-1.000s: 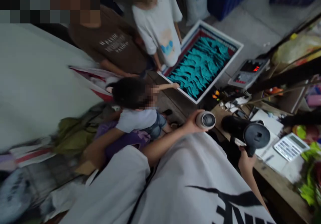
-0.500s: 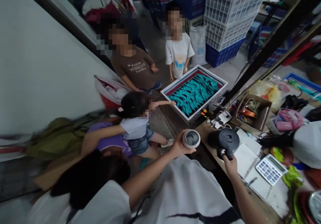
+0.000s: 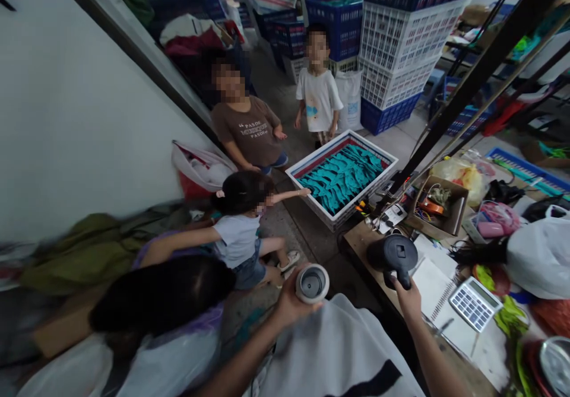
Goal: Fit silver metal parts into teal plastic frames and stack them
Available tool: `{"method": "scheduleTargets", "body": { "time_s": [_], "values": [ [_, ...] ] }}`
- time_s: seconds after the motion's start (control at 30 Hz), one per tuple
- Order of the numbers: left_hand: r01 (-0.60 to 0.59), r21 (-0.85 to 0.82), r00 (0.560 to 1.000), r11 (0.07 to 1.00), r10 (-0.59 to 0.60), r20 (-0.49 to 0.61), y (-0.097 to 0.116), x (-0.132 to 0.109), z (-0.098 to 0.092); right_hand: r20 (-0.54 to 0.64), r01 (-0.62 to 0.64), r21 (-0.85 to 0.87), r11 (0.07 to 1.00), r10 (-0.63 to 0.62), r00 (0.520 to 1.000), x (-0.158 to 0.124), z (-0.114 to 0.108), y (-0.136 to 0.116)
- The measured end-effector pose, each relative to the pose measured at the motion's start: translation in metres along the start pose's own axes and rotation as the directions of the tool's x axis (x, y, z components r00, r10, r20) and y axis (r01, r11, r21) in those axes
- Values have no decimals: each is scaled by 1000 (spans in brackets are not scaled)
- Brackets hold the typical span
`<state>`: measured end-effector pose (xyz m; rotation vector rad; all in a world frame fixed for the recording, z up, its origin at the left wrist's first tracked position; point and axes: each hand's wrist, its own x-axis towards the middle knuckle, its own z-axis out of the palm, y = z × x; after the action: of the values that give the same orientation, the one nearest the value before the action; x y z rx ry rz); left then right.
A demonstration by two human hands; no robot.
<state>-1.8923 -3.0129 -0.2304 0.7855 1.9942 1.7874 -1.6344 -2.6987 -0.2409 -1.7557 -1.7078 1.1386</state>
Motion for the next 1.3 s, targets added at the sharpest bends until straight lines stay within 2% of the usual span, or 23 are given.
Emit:
{"method": "scheduleTargets", "body": {
  "time_s": [0.07, 0.1, 0.13, 0.17, 0.23, 0.3, 0.33, 0.4, 0.43, 0.47, 0.5, 0.53, 0.63, 0.73, 0.8, 0.9, 1.0, 1.1, 1.17, 1.3],
  "values": [
    [18, -23, 1000, 1000, -18, 7, -6, -9, -5, -185, 111, -18, 994, -112, 976, -7, -8, 11],
    [21, -34, 1000, 999, -20, 20, -8, -13, -6, -263, 210, -40, 977, -213, 941, -13, -12, 17],
    [20, -46, 999, 999, -18, 38, -10, -17, -7, -300, 320, -65, 945, -324, 897, -19, -14, 22],
    [20, -59, 998, 998, -17, 55, -11, -19, -7, -282, 426, -78, 901, -430, 858, -25, -13, 25],
    [35, -74, 995, 997, -28, 93, -8, -19, -6, -108, 592, -41, 805, -593, 798, -39, -6, 22],
    [82, -78, 986, 994, -69, 152, 0, -15, -1, 167, 688, 60, 723, -687, 707, -52, 10, 5],
    [102, -79, 978, 992, -85, 190, 6, -10, 2, 309, 717, 121, 686, -713, 630, -58, 20, -8],
    [102, -109, 968, 989, -74, 238, 20, 2, 8, 540, 738, 240, 630, -719, 438, -72, 40, -41],
    [73, -139, 972, 988, -39, 233, 27, 9, 10, 610, 732, 291, 616, -709, 355, -78, 49, -59],
    [19, -166, 975, 986, 19, 223, 33, 17, 12, 652, 717, 334, 611, -699, 292, -85, 58, -77],
    [-47, -188, 974, 981, 86, 208, 39, 25, 12, 672, 695, 377, 612, -697, 250, -91, 66, -92],
    [-112, -200, 969, 973, 151, 194, 42, 32, 12, 669, 668, 420, 615, -707, 230, -97, 74, -106],
    [-211, -189, 956, 959, 243, 166, 48, 49, 6, 585, 601, 537, 592, -775, 240, -109, 95, -133],
    [-171, -178, 963, 969, 202, 179, 50, 59, -4, 486, 629, 551, 548, -824, 291, -118, 109, -145],
    [-139, -182, 956, 973, 180, 231, 53, 62, -14, 468, 623, 538, 567, -816, 338, -125, 112, -150],
    [-111, -206, 936, 972, 172, 308, 55, 58, -36, 498, 582, 505, 637, -766, 407, -136, 104, -159],
    [7, -206, 931, 979, 69, 359, 42, 44, -62, 515, 634, 403, 660, -736, 438, -138, 90, -169],
    [175, -168, 918, 970, -99, 384, 15, 19, -81, 496, 684, 301, 665, -722, 483, -132, 78, -172],
    [261, -143, 911, 955, -195, 363, -4, 0, -87, 491, 687, 268, 675, -710, 505, -125, 72, -171],
    [373, -98, 896, 923, -331, 295, -27, -26, -85, 601, 657, 232, 718, -636, 484, -108, 64, -167]
  ]
}}
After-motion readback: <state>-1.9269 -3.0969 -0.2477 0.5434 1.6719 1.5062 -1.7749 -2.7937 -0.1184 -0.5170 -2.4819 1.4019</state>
